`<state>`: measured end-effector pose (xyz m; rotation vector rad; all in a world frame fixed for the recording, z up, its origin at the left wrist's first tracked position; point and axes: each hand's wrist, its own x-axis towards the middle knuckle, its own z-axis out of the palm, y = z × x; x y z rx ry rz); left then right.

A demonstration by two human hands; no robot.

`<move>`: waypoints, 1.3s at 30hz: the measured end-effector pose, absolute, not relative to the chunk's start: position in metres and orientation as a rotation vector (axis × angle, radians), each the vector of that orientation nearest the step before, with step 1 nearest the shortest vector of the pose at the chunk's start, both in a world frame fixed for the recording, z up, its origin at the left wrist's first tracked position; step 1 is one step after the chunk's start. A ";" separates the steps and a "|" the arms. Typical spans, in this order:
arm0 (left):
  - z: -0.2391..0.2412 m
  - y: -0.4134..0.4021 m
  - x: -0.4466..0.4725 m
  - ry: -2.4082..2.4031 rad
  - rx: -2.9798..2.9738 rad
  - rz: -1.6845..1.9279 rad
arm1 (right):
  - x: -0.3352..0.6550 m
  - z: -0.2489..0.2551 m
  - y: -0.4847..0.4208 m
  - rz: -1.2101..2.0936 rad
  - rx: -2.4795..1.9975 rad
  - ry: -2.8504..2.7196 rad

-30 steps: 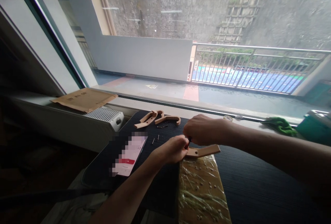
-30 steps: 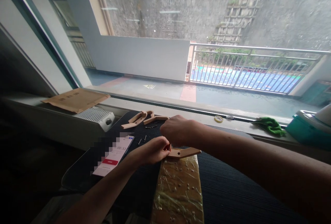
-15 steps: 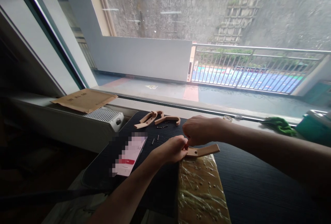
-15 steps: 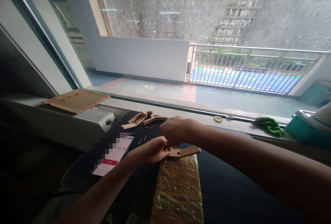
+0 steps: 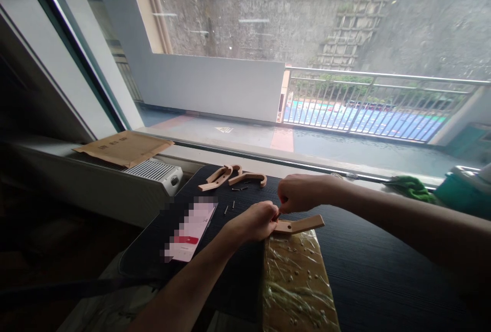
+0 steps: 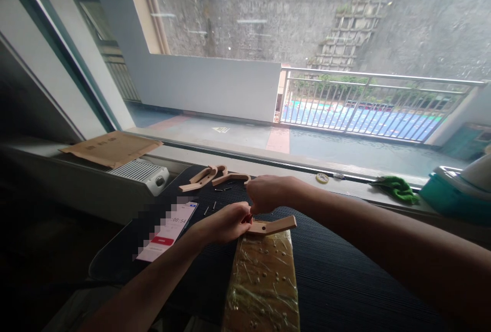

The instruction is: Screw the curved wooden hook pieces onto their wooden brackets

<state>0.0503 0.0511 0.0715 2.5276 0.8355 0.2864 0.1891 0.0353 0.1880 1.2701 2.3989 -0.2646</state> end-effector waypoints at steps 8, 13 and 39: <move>0.069 0.052 0.051 0.834 2.532 0.289 | 0.182 0.195 0.030 -0.091 1.181 2.441; 0.070 0.053 0.052 0.843 2.496 0.264 | 0.180 0.193 0.036 -0.143 1.258 2.339; 0.074 0.049 0.053 0.824 2.512 0.289 | 0.179 0.191 0.041 -0.268 1.187 2.346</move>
